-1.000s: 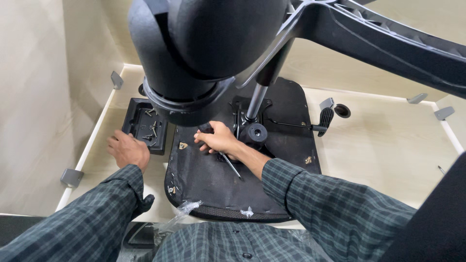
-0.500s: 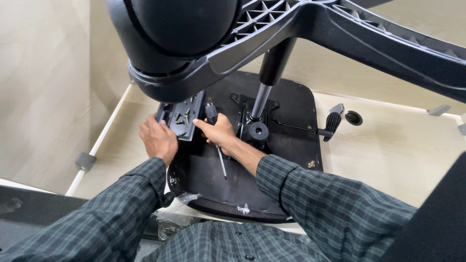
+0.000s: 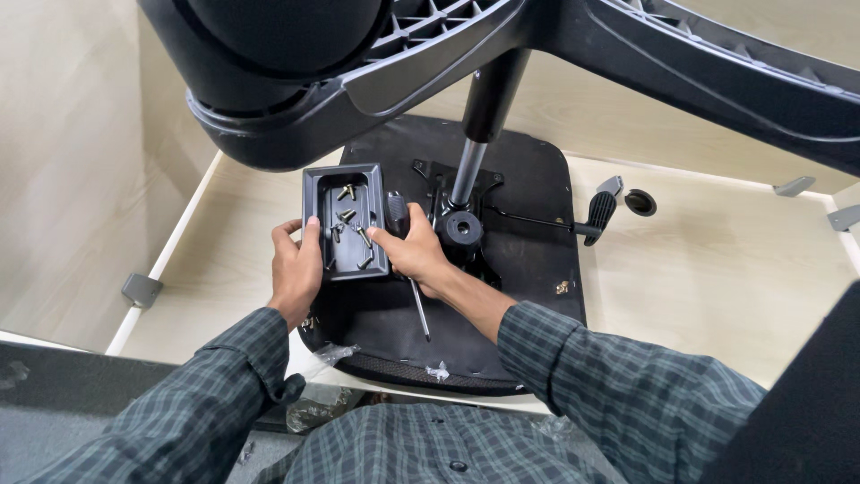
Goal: The person assembles an office chair by attaching the base to the seat and tightening the screws. They use a screwdriver to secure the base to the seat, ensuring it is firmly attached.
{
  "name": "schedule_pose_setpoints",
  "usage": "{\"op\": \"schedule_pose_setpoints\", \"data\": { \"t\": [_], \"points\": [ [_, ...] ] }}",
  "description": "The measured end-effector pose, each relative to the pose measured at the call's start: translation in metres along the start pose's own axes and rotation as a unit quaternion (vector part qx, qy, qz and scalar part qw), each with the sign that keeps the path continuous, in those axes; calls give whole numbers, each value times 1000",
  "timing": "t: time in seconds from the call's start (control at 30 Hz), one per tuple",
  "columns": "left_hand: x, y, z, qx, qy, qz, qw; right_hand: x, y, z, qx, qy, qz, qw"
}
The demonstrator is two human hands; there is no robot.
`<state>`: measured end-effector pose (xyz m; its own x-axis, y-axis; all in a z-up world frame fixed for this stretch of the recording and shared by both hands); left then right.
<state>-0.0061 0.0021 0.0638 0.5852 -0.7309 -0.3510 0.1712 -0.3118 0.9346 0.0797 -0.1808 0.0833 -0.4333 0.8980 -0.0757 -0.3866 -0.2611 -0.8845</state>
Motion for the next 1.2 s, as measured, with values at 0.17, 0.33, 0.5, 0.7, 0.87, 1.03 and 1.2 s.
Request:
{"op": "schedule_pose_setpoints", "data": {
  "t": [0.17,0.33,0.5,0.7,0.87,1.03,1.2],
  "points": [
    [12,-4,0,41,-67,-12,997,-8,20,10,23,17,63,998],
    [17,-23,18,-10,-98,-8,995,-20,33,17,-65,49,188,979],
    [21,-27,29,-72,-127,19,989,-35,51,22,-85,12,203,975],
    [16,-15,20,-132,-140,42,980,-47,66,27,-126,-89,114,981],
    [27,-16,22,-119,-211,40,969,-68,72,40,-87,-163,111,977],
    [54,-20,46,-89,-332,8,939,-103,73,59,4,-206,183,961],
    [88,-6,87,-103,-393,15,914,-140,70,71,64,-230,172,956]
  ]
}}
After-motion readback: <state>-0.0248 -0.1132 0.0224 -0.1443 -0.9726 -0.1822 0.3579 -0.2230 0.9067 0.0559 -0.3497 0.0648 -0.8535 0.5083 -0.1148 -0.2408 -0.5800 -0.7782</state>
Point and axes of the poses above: each hand's wrist, its own z-axis away from the middle knuckle, its own x-axis out of the palm, y = z × x, the point moved 6 cm from there along -z, towards the middle knuckle, and after that the axes turned 15 degrees about x, right-handed, at the moved point
